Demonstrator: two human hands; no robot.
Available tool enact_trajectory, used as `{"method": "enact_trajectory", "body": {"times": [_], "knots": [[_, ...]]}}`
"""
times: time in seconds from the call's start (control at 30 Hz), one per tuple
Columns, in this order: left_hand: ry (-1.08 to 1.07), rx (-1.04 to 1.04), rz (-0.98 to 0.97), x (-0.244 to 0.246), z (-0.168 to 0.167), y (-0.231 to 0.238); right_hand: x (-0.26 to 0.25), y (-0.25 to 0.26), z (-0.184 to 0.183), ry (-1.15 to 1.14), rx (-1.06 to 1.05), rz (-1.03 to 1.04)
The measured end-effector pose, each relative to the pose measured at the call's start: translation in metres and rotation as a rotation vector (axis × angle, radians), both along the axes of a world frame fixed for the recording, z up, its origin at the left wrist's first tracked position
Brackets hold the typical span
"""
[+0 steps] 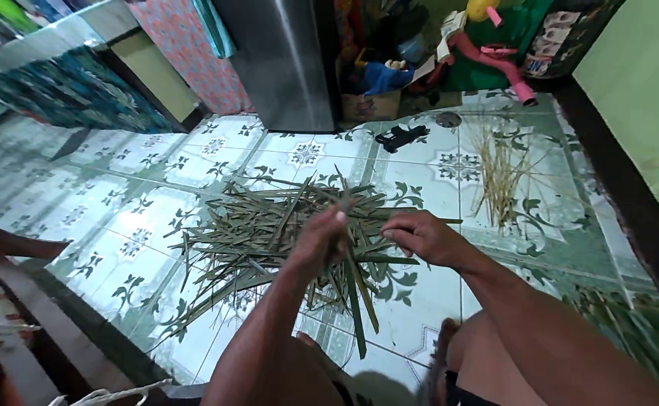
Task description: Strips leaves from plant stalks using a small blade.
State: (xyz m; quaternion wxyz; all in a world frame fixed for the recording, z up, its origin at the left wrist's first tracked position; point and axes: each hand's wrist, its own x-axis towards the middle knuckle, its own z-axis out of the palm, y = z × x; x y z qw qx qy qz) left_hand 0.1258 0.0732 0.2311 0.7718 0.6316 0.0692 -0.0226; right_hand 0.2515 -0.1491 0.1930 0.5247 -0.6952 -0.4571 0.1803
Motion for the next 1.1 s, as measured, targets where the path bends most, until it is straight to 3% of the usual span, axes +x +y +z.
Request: {"method": "enact_trajectory", "body": {"times": [0.1, 0.27, 0.43, 0.67, 0.83, 1.0, 1.1], "knots": [[0.077, 0.083, -0.103, 0.000, 0.001, -0.020, -0.004, 0.003, 0.001, 0.001, 0.031, -0.017], [-0.061, -0.078, 0.070, 0.000, 0.004, 0.012, 0.001, 0.001, -0.002, 0.000, 0.057, -0.054], [0.080, 0.115, -0.095, 0.002, -0.003, -0.024, -0.007, 0.009, 0.002, 0.052, 0.074, -0.093], [-0.042, -0.108, 0.069, 0.002, 0.004, 0.008, 0.002, 0.001, 0.000, -0.011, 0.073, -0.125], [0.057, 0.032, -0.073, 0.004, 0.000, -0.020, -0.002, 0.006, 0.000, -0.021, 0.084, -0.125], [-0.157, -0.174, 0.115, -0.003, 0.015, 0.029, 0.003, -0.004, 0.002, 0.002, 0.075, -0.093], [-0.159, -0.199, 0.147, -0.004, 0.011, 0.030, 0.002, 0.000, 0.000, 0.011, 0.070, -0.098]]}}
